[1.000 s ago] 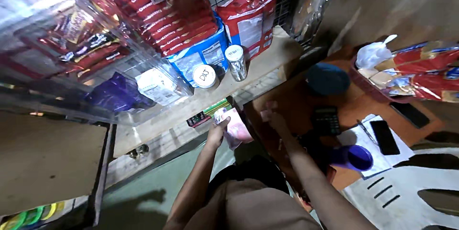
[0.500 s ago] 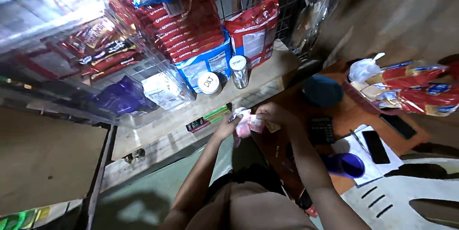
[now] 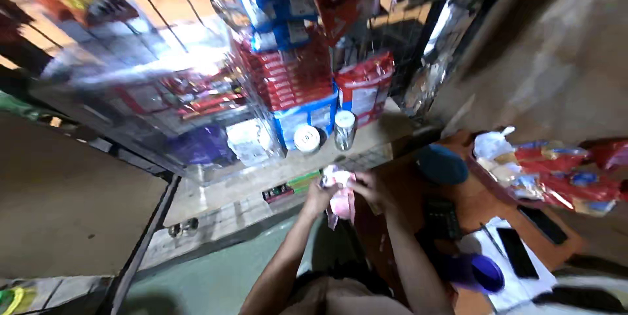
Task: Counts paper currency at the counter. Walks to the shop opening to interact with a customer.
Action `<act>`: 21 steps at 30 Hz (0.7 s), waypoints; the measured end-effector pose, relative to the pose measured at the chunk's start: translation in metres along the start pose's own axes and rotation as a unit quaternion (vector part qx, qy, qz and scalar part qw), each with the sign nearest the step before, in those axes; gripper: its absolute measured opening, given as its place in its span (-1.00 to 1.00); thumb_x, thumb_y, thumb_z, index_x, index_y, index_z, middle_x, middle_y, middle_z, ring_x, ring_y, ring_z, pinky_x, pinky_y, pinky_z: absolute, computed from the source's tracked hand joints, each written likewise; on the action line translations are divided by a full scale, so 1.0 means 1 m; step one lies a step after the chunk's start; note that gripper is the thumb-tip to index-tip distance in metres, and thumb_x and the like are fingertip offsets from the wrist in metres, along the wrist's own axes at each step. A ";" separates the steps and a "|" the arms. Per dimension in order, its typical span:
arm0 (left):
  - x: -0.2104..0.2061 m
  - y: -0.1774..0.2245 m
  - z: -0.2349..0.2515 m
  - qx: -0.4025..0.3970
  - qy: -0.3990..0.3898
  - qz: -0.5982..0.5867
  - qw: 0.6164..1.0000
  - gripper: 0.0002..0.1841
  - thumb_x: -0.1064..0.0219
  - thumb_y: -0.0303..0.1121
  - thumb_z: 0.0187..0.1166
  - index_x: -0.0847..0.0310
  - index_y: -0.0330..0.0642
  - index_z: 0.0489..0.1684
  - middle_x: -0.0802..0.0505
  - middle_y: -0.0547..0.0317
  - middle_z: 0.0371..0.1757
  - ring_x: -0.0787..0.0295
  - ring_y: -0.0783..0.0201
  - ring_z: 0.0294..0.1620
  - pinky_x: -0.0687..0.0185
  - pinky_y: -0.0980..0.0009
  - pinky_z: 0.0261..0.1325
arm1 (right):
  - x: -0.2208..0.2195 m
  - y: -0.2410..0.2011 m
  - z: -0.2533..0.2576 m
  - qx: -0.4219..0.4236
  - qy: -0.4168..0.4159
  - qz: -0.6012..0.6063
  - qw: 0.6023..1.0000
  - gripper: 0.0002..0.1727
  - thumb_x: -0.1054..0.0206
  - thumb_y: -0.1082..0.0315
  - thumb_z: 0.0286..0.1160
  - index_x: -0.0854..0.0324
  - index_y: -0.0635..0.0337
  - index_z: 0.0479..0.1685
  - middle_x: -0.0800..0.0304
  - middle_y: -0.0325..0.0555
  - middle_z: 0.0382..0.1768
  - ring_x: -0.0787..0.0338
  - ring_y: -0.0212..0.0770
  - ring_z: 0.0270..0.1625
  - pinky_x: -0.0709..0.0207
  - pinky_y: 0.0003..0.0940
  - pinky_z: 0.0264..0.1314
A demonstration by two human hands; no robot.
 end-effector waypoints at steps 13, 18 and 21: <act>0.050 -0.003 -0.015 -0.066 -0.048 -0.032 0.996 -0.62 -0.05 -0.27 0.84 -0.66 -0.41 0.21 -0.88 0.10 -0.08 -0.79 0.47 -0.09 -0.71 0.39 0.18 | 0.004 -0.042 -0.031 0.064 -0.041 0.144 0.987 -0.79 -0.46 0.09 0.50 -0.79 0.03 -0.18 -0.87 -0.39 -0.29 -0.83 -0.47 -0.23 -0.78 -0.41 -0.08; 0.025 -0.006 -0.030 0.026 -0.084 -0.218 0.972 -0.48 0.12 -0.07 0.88 -0.43 -0.35 0.46 -0.85 0.10 0.03 -0.82 0.38 0.01 -0.76 0.31 0.19 | -0.049 -0.040 -0.006 -0.120 0.084 0.004 0.989 -0.80 -0.45 0.38 0.50 -0.70 0.39 -0.12 -0.74 -0.15 -0.39 -0.71 -0.41 -0.33 -0.68 -0.38 -0.12; 0.023 -0.020 -0.034 0.066 -0.090 -0.264 0.958 -0.44 0.07 -0.04 0.83 -0.33 -0.33 0.55 -0.82 0.05 0.14 -0.80 0.33 0.12 -0.74 0.28 0.25 | -0.069 -0.015 0.007 -0.106 0.119 -0.100 0.982 -0.69 -0.46 0.26 0.50 -0.67 0.42 -0.20 -0.65 -0.04 -0.44 -0.63 -0.26 -0.35 -0.61 -0.21 -0.14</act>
Point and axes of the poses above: each hand's wrist, its own z-axis towards the middle knuckle, its own x-axis out of the back of the hand, y = z × x, the point moved 1 cm from there along z, towards the middle knuckle
